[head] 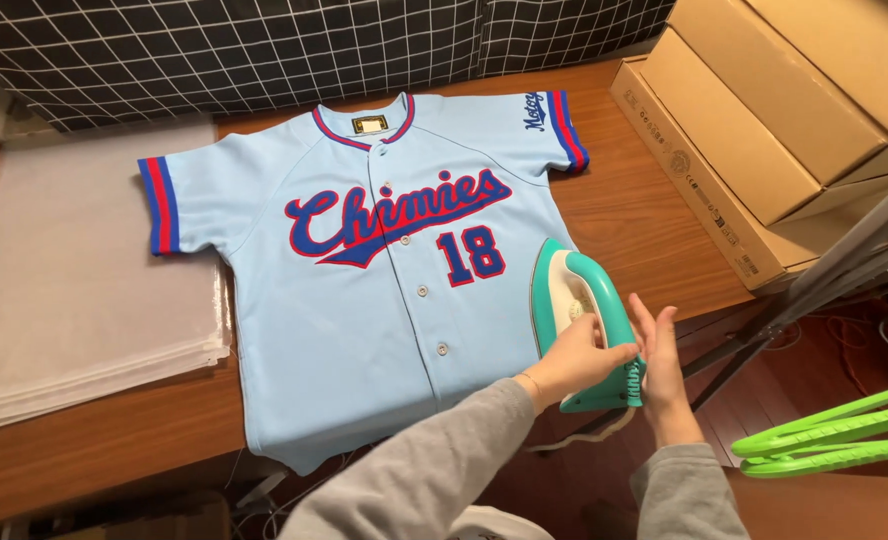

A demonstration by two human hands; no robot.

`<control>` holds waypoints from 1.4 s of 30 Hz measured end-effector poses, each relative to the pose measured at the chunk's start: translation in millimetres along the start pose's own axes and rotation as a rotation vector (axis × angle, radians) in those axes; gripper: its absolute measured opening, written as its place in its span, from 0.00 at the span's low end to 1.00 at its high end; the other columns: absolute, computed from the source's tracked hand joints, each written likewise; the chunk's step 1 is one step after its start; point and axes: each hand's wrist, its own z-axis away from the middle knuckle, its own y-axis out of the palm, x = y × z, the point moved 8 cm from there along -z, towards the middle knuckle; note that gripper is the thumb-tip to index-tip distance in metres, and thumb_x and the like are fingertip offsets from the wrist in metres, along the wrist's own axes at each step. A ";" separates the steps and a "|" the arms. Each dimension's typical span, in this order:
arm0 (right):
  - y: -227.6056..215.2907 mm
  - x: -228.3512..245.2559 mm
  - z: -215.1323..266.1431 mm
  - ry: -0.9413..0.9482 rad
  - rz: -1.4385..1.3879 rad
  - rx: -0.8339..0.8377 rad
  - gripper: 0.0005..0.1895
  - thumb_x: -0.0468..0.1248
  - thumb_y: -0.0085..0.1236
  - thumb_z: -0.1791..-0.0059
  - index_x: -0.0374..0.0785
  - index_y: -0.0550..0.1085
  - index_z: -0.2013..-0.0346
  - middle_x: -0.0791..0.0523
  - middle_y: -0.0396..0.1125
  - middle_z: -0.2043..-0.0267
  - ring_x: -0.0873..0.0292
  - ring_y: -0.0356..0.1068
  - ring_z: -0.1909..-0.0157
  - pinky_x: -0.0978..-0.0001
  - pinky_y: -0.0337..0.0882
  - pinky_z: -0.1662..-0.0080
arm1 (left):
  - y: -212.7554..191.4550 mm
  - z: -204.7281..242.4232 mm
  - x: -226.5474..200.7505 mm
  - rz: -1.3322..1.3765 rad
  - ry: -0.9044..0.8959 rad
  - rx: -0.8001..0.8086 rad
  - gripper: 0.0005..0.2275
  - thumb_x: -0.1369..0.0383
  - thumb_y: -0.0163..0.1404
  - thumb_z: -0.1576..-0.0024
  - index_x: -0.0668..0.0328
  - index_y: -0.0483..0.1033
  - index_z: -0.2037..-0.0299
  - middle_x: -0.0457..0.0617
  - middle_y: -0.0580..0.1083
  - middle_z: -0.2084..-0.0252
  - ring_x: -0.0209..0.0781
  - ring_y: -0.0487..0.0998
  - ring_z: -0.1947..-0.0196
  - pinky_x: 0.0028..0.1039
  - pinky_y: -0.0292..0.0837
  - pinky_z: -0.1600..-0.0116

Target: The person removes a baseball jersey from a hanger, spreads it out on a flat surface, and uses a handheld iron to remove wrinkles from both sides of the garment.

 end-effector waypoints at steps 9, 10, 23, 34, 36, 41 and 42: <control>-0.2 -19.6 -3.5 0.109 0.402 0.118 0.49 0.75 0.14 0.43 0.51 0.59 0.20 0.49 0.45 0.16 0.47 0.30 0.14 0.47 0.27 0.20 | -38.6 65.6 -6.5 0.074 -0.011 -0.202 0.19 0.55 0.67 0.49 0.54 0.78 0.55 0.41 0.83 0.62 0.33 0.85 0.57 0.29 0.80 0.46; -1.4 -22.1 -4.2 0.111 0.401 0.121 0.49 0.75 0.14 0.43 0.51 0.59 0.20 0.49 0.45 0.16 0.47 0.30 0.14 0.47 0.27 0.20 | -48.7 79.5 -6.2 0.073 -0.013 -0.205 0.19 0.55 0.67 0.49 0.54 0.78 0.55 0.41 0.83 0.62 0.33 0.85 0.57 0.29 0.80 0.46; 20.5 -64.7 -25.7 0.011 0.913 0.150 0.49 0.77 0.26 0.41 0.46 0.59 0.20 0.52 0.43 0.14 0.49 0.36 0.14 0.26 0.21 0.26 | -95.6 151.0 -11.6 0.085 -0.082 -0.297 0.22 0.57 0.66 0.44 0.61 0.77 0.46 0.44 0.86 0.52 0.34 0.87 0.50 0.26 0.83 0.44; 80.5 15.1 39.7 -0.019 0.394 0.201 0.26 0.53 0.53 0.41 0.34 0.83 0.45 0.38 0.80 0.56 0.44 0.81 0.51 0.48 0.78 0.45 | -91.0 156.8 -29.4 -0.120 -0.003 -0.281 0.20 0.54 0.65 0.47 0.60 0.78 0.54 0.46 0.85 0.63 0.39 0.86 0.57 0.32 0.82 0.47; 110.6 28.5 61.7 0.073 0.236 0.412 0.13 0.40 0.63 0.49 0.30 0.81 0.59 0.49 0.82 0.59 0.56 0.79 0.57 0.64 0.79 0.52 | -68.1 148.5 -22.5 -0.376 0.010 -0.138 0.17 0.52 0.60 0.43 0.54 0.68 0.65 0.43 0.69 0.70 0.42 0.70 0.69 0.35 0.63 0.61; 55.8 29.4 35.3 0.017 0.136 0.302 0.11 0.32 0.67 0.52 0.29 0.77 0.58 0.44 0.79 0.61 0.52 0.78 0.60 0.60 0.78 0.58 | -74.0 138.8 -47.8 -0.459 0.131 -0.017 0.21 0.52 0.52 0.40 0.55 0.74 0.43 0.52 0.81 0.46 0.51 0.82 0.45 0.39 0.72 0.44; 39.0 39.8 28.3 -0.069 0.207 0.249 0.13 0.32 0.66 0.52 0.29 0.79 0.55 0.45 0.80 0.60 0.52 0.78 0.58 0.59 0.77 0.58 | -84.2 133.1 -52.2 -0.437 0.142 -0.080 0.18 0.53 0.51 0.40 0.46 0.78 0.43 0.47 0.83 0.45 0.46 0.83 0.43 0.37 0.73 0.39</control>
